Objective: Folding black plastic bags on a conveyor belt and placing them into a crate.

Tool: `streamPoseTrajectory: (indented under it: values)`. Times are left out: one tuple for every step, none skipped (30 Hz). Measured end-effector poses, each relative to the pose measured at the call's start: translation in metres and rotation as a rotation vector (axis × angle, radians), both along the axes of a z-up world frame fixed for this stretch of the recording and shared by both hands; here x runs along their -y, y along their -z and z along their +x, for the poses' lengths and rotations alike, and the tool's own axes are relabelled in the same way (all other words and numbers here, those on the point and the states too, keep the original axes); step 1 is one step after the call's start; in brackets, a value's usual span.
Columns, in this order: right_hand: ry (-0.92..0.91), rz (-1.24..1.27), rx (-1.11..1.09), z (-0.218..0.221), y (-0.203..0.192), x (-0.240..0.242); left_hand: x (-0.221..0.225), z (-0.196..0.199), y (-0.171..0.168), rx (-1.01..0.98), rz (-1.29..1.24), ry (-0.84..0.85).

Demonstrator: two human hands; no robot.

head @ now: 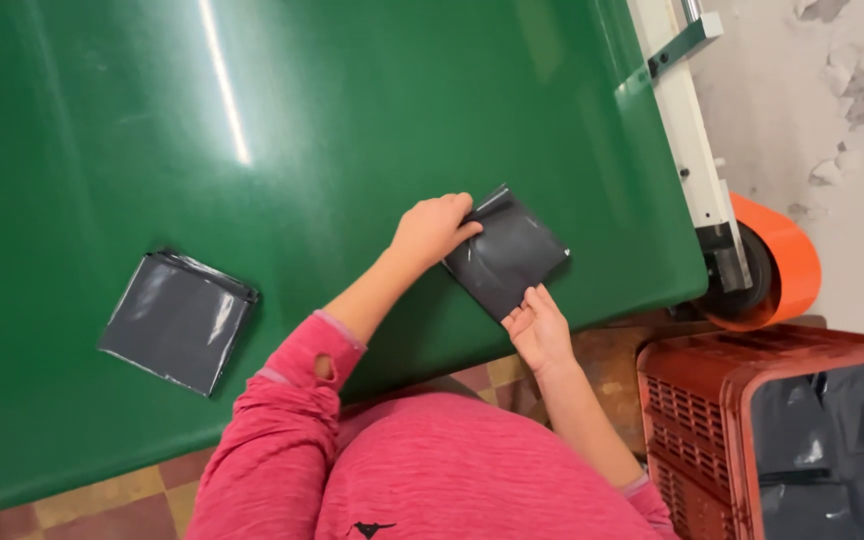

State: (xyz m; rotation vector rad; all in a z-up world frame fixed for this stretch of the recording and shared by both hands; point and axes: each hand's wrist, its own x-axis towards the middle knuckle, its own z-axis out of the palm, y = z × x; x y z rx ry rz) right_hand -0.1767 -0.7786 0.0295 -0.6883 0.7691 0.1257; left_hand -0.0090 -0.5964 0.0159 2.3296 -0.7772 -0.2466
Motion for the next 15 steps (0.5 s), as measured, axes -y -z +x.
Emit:
streamPoseTrajectory:
  values:
    - [-0.010, -0.006, 0.002, -0.001, 0.015, 0.006, 0.006, -0.003, -0.003, 0.002, -0.006, -0.010]
    - [0.012, -0.005, -0.022, -0.004, 0.030, 0.013, 0.012, -0.007, -0.006, 0.109, 0.004, -0.076]
    - [0.035, -0.004, -0.046, -0.008, 0.045, 0.018, 0.017, -0.012, -0.009, 0.216, 0.013, -0.143]
    - [0.025, -0.010, -0.049, -0.013, 0.068, 0.030, 0.022, -0.016, -0.012, 0.213, 0.009, -0.154]
    - [0.045, 0.002, 0.047, -0.019, 0.090, 0.040, 0.025, -0.021, -0.014, 0.300, 0.023, -0.226]
    - [0.063, 0.015, 0.145, -0.023, 0.113, 0.048, 0.026, -0.024, -0.017, 0.391, 0.038, -0.300]
    - [0.051, 0.011, 0.146, -0.032, 0.129, 0.061, 0.029, -0.028, -0.016, 0.390, 0.035, -0.313]
    - [0.015, 0.001, 0.295, -0.038, 0.146, 0.070, 0.027, -0.031, -0.014, 0.340, -0.029, -0.277]
    - [-0.019, -0.007, 0.444, -0.043, 0.163, 0.078, 0.023, -0.035, -0.012, 0.290, -0.094, -0.241]
    - [-0.056, 0.005, 0.451, -0.036, 0.125, 0.056, 0.016, -0.043, -0.021, 0.299, -0.085, -0.277]
    - [0.014, -0.247, 0.310, -0.031, 0.087, 0.031, 0.007, -0.052, -0.029, 0.313, -0.116, -0.170]
    - [0.075, -0.499, 0.169, -0.027, 0.049, 0.003, -0.005, -0.061, -0.037, 0.320, -0.143, -0.072]
    - [0.029, -0.491, 0.180, -0.013, 0.023, -0.027, -0.036, -0.066, -0.051, 0.323, -0.131, -0.118]
    - [0.011, -0.535, 0.302, -0.014, -0.004, -0.056, -0.064, -0.083, -0.065, 0.379, -0.327, -0.114]
    - [-0.008, -0.572, 0.427, -0.014, -0.030, -0.084, -0.090, -0.100, -0.078, 0.442, -0.521, -0.110]
